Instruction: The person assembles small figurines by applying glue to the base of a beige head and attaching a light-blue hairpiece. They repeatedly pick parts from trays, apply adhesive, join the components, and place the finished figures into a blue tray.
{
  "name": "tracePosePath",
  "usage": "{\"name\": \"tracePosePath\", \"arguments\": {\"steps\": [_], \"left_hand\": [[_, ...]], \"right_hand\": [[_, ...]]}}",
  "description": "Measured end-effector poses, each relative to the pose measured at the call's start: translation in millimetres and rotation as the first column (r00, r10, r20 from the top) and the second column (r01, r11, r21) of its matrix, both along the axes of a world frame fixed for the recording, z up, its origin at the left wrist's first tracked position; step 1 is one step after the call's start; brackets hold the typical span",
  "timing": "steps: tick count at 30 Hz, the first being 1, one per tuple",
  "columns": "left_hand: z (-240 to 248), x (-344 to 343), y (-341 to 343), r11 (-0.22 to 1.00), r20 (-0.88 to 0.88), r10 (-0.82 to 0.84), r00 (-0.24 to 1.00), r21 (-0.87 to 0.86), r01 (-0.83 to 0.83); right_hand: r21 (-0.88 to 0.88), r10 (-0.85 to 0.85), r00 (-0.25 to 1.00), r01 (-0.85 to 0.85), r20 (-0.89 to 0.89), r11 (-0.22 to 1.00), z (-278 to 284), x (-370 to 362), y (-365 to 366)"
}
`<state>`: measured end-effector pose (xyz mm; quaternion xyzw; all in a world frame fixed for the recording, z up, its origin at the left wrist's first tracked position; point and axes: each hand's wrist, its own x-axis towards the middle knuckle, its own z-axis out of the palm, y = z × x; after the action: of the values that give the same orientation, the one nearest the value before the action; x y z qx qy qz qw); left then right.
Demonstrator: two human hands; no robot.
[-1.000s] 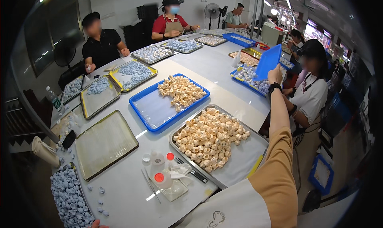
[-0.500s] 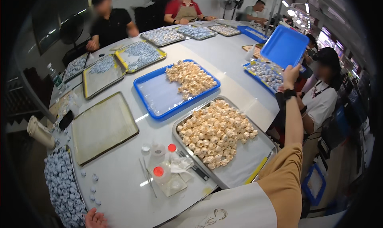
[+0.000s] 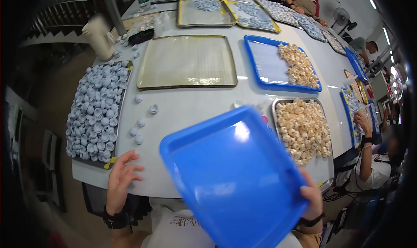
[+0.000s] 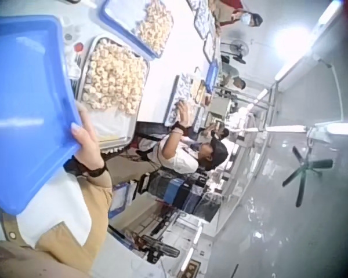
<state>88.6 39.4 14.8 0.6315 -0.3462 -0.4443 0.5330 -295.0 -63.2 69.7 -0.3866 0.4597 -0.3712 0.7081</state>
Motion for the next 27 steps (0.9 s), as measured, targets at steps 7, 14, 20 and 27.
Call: {"name": "tracePosePath", "arguments": {"steps": [7, 14, 20, 27], "left_hand": [[43.5, 6.7, 2.3, 0.955, 0.549, -0.273, 0.790, 0.253, 0.155], [35.1, 30.8, -42.0, 0.933, 0.810, -0.355, 0.467, 0.270, 0.239], [-1.6, 35.3, -91.4, 0.920, 0.904, -0.392, 0.170, 0.381, 0.094], [-27.6, 27.2, -119.8, 0.932, 0.932, -0.359, -0.057, 0.354, -0.083]], "right_hand": [[0.163, 0.315, 0.885, -0.386, 0.342, 0.908, -46.0, 77.0, 15.1], [-0.015, 0.395, 0.880, -0.406, 0.263, 0.914, -57.7, 84.8, 9.9], [-0.224, 0.451, 0.889, -0.458, -0.086, 0.860, -56.5, 67.2, 22.7], [-0.338, 0.273, 0.951, -0.308, -0.148, 0.889, -68.1, 57.1, 28.2]]}}
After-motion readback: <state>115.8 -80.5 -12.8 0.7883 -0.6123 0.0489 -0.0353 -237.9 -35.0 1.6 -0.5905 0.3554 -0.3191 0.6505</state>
